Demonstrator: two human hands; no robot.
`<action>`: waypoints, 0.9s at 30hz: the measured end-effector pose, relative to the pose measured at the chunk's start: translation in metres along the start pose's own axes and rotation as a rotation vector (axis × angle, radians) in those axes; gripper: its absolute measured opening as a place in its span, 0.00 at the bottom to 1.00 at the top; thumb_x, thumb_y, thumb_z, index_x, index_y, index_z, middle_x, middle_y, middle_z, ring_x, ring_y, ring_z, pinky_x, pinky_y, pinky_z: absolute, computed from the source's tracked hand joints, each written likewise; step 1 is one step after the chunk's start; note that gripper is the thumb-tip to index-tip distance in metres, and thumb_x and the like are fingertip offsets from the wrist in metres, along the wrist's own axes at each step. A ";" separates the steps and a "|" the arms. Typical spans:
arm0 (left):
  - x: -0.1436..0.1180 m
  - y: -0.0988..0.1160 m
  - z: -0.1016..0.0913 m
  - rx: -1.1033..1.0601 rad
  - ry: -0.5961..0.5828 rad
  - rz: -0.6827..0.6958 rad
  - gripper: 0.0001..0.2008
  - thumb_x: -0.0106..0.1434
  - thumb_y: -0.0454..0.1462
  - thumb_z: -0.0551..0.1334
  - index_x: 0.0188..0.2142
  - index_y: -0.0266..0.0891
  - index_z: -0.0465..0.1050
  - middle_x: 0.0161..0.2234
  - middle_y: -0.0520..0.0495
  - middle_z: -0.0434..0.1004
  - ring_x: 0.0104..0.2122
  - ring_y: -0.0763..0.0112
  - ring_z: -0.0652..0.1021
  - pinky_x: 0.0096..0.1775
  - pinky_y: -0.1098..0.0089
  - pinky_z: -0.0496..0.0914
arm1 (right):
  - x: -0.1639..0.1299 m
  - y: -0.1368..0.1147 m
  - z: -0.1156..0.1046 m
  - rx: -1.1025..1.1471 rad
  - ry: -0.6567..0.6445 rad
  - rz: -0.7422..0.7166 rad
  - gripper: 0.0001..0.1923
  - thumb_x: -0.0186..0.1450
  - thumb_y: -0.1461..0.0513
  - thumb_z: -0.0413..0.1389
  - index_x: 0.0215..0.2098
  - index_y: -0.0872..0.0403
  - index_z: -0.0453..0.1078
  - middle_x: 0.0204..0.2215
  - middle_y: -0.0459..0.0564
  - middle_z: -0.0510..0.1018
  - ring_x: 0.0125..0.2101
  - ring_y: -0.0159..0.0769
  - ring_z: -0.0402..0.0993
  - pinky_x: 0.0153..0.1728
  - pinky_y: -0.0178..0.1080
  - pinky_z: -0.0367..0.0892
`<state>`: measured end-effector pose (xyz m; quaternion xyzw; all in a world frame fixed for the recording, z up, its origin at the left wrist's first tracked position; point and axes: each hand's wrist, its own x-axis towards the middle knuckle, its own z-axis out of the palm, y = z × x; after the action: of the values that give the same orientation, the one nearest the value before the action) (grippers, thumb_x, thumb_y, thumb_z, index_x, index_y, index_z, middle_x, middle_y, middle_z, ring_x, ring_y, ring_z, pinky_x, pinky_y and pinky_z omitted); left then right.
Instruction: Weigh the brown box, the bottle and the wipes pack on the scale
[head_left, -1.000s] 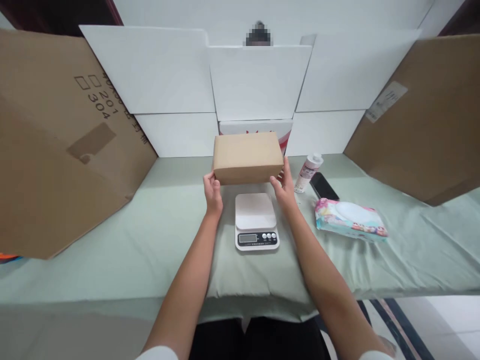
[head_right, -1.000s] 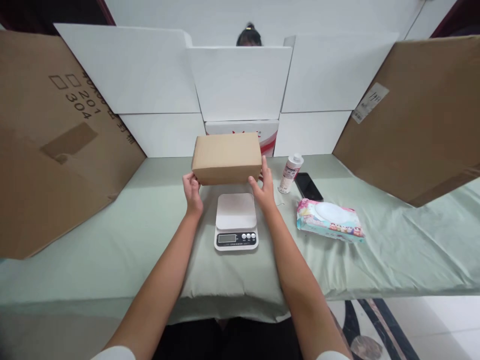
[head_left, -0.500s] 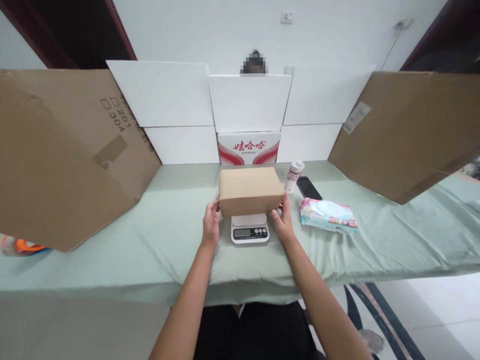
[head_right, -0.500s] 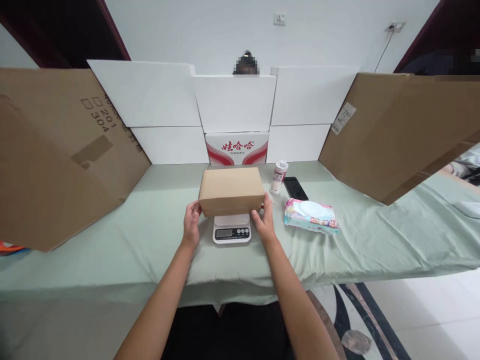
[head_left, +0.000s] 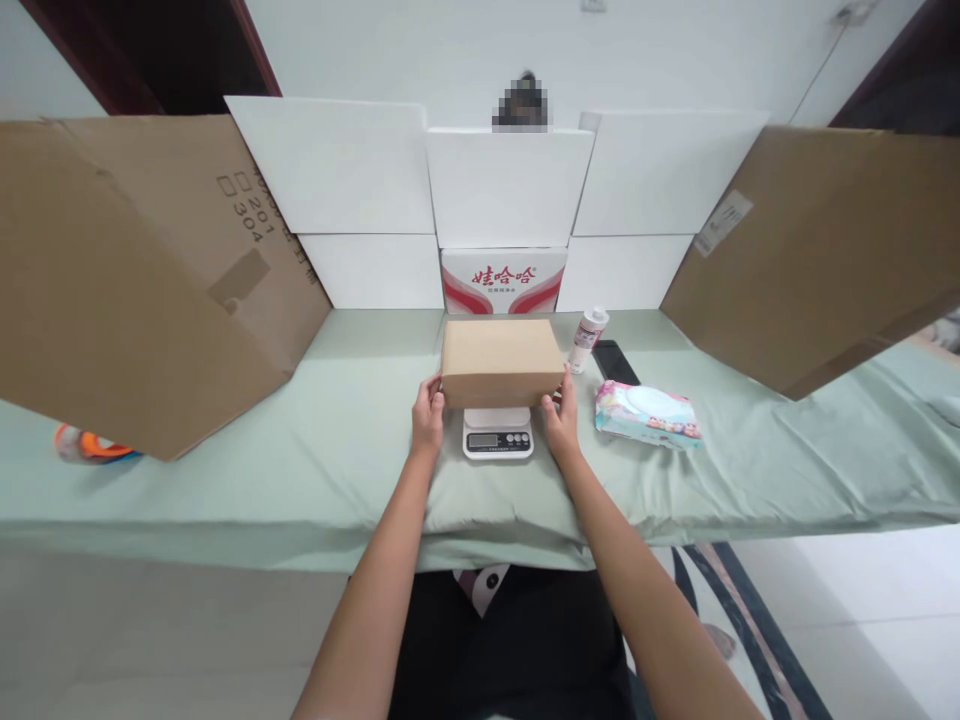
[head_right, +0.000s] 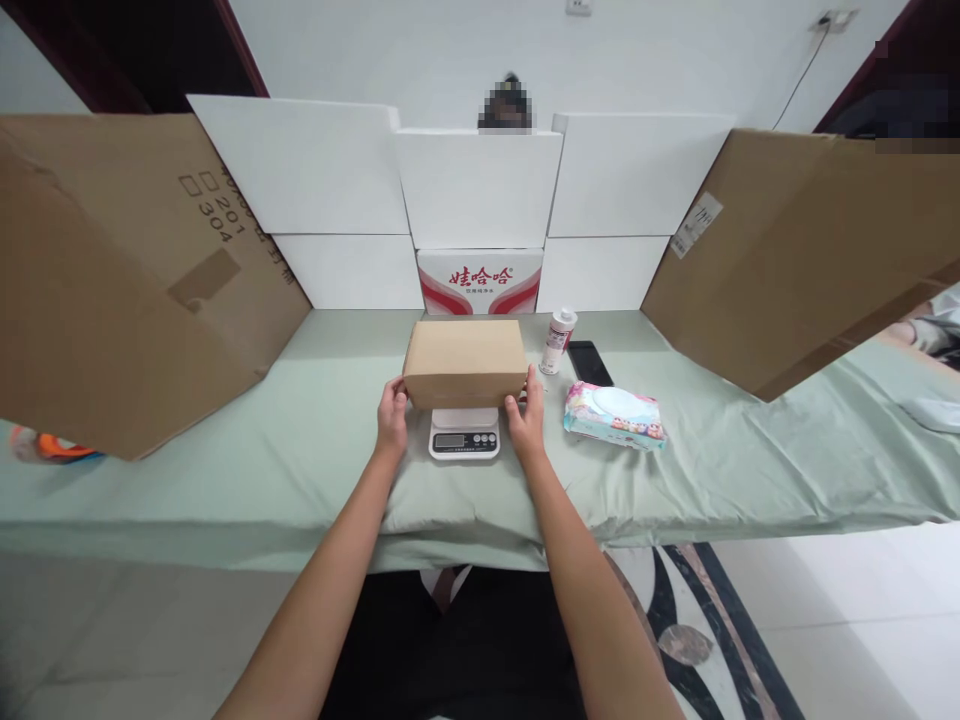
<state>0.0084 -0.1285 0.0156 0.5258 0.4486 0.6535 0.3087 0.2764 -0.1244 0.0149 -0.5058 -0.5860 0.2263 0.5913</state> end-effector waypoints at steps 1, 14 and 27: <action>0.000 -0.001 -0.001 0.020 0.003 -0.005 0.33 0.71 0.62 0.58 0.61 0.40 0.72 0.61 0.35 0.79 0.63 0.50 0.77 0.64 0.54 0.70 | 0.000 0.000 0.000 -0.008 -0.008 0.001 0.40 0.70 0.45 0.53 0.77 0.47 0.55 0.57 0.57 0.73 0.55 0.47 0.70 0.55 0.50 0.72; 0.002 -0.008 -0.002 0.101 -0.003 -0.166 0.33 0.69 0.64 0.57 0.57 0.42 0.73 0.58 0.37 0.79 0.59 0.52 0.78 0.62 0.57 0.70 | -0.003 0.000 0.000 -0.051 -0.052 0.031 0.29 0.70 0.45 0.54 0.63 0.50 0.68 0.52 0.57 0.74 0.51 0.49 0.71 0.50 0.50 0.74; 0.003 -0.007 -0.001 -0.029 -0.034 -0.209 0.34 0.67 0.65 0.59 0.59 0.43 0.72 0.62 0.35 0.78 0.65 0.48 0.76 0.66 0.51 0.69 | -0.003 -0.001 -0.001 -0.086 -0.026 0.056 0.27 0.71 0.44 0.54 0.62 0.50 0.68 0.50 0.56 0.75 0.50 0.48 0.73 0.49 0.49 0.75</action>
<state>0.0058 -0.1233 0.0106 0.4826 0.4864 0.6151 0.3901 0.2762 -0.1273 0.0145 -0.5438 -0.5883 0.2239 0.5550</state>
